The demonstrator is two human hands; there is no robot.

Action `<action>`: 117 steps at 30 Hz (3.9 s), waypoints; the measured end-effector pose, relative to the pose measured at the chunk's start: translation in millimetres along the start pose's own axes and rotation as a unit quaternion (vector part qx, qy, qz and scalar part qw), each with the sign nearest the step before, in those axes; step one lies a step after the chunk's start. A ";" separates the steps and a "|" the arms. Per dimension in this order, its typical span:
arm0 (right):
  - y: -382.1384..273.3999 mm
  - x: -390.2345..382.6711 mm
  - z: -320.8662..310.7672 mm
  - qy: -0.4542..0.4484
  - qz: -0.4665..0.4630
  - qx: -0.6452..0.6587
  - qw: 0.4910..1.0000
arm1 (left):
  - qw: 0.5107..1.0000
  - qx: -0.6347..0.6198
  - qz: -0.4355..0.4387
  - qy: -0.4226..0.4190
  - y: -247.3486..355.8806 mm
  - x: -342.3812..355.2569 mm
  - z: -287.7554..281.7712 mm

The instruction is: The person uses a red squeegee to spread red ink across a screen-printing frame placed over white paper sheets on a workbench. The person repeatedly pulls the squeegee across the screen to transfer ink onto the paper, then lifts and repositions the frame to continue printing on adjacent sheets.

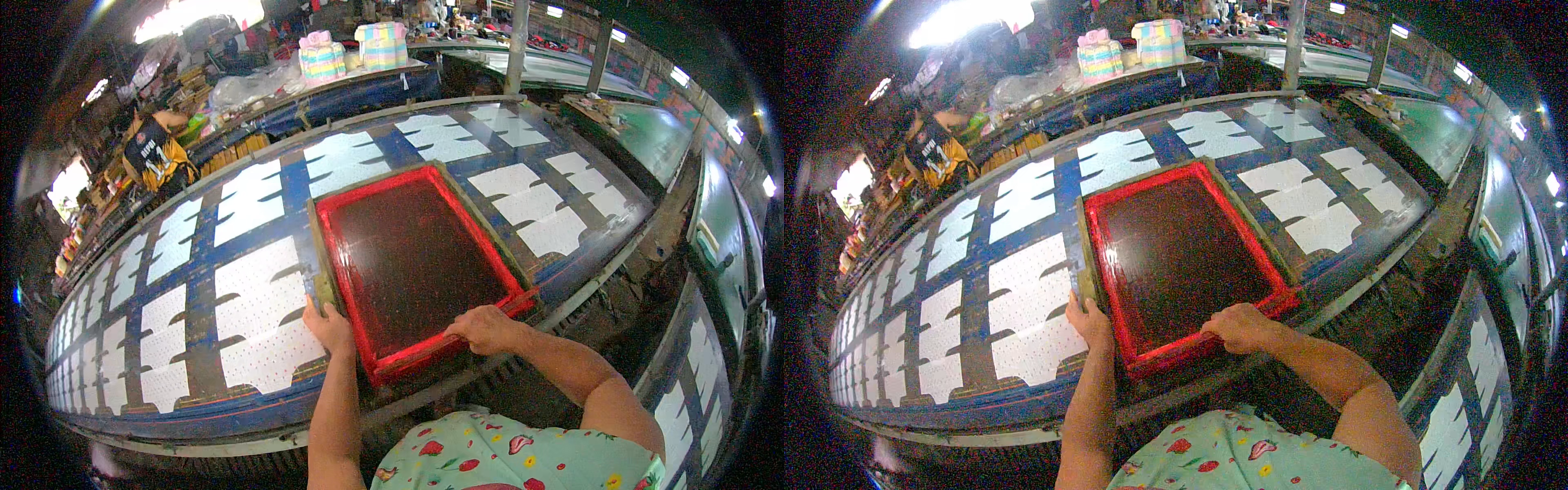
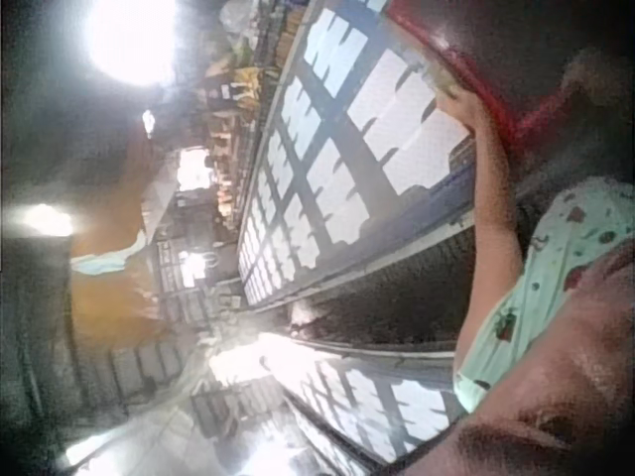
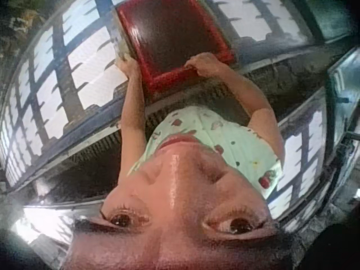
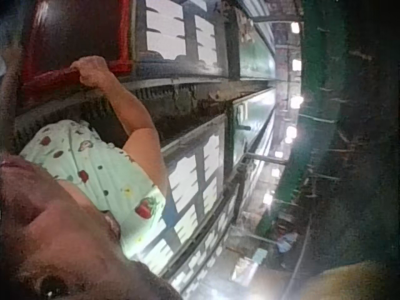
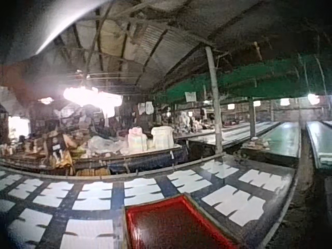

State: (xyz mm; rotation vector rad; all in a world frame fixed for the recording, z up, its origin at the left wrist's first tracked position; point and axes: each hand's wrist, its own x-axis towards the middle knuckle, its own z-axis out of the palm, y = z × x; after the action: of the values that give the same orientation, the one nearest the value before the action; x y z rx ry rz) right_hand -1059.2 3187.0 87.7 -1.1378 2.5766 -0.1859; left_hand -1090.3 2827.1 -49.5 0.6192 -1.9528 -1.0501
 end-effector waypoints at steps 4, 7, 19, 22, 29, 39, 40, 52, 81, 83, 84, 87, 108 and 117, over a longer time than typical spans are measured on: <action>-18.5 -13.3 30.3 0.070 -0.001 -0.004 0.998 | 0.999 -0.039 -0.024 -0.026 -4.2 1.2 1.6; -24.9 -11.6 49.7 0.169 -0.020 -0.002 0.985 | 0.998 -0.042 -0.022 -0.034 -3.2 2.9 -1.2; 41.6 126.5 31.0 0.270 -0.038 -0.077 0.959 | 0.995 -0.050 -0.069 -0.050 10.1 5.7 -10.0; 76.1 184.5 15.8 0.308 -0.055 -0.086 0.946 | 0.994 -0.043 -0.084 -0.056 15.9 4.6 -12.0; 156.7 307.8 -21.5 0.288 -0.024 -0.116 0.950 | 0.989 -0.066 -0.117 -0.054 22.2 2.8 -12.2; 232.6 423.3 -102.2 0.220 -0.025 -0.023 0.975 | 0.978 -0.108 -0.172 -0.050 25.7 -0.4 -13.1; 235.2 427.4 -106.0 0.227 -0.021 -0.045 0.973 | 0.976 -0.111 -0.182 -0.050 25.9 -0.4 -12.9; 258.6 452.8 -122.1 0.175 -0.048 -0.070 0.981 | 0.973 -0.108 -0.199 -0.052 31.7 0.5 -11.8; 46.5 42.4 -1.3 0.022 -0.048 -0.032 0.998 | 0.992 -0.091 -0.071 -0.056 -8.6 4.6 1.8; 37.3 23.5 8.1 0.041 -0.053 -0.030 0.997 | 0.994 -0.061 -0.064 -0.057 -6.8 4.8 1.3; 34.6 15.7 13.1 0.049 -0.055 -0.051 0.996 | 0.995 -0.046 -0.063 -0.058 -4.8 4.8 0.4; 32.1 -0.7 30.2 0.114 -0.082 -0.073 0.987 | 0.996 -0.050 -0.059 -0.044 4.6 5.1 -2.0; 109.4 -191.0 -250.2 0.216 -0.648 0.434 0.587 | 0.991 0.125 -0.039 0.033 8.1 3.7 1.7; 149.9 -266.7 -257.1 0.170 -0.524 0.414 0.725 | 0.981 0.186 -0.026 0.054 11.2 6.7 0.5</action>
State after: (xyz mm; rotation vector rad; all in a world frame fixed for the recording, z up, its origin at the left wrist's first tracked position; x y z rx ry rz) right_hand -1081.7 3482.6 355.6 -2.0313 1.3207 -1.6950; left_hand -1094.8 2828.4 -37.3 0.9148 -2.0609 -0.6682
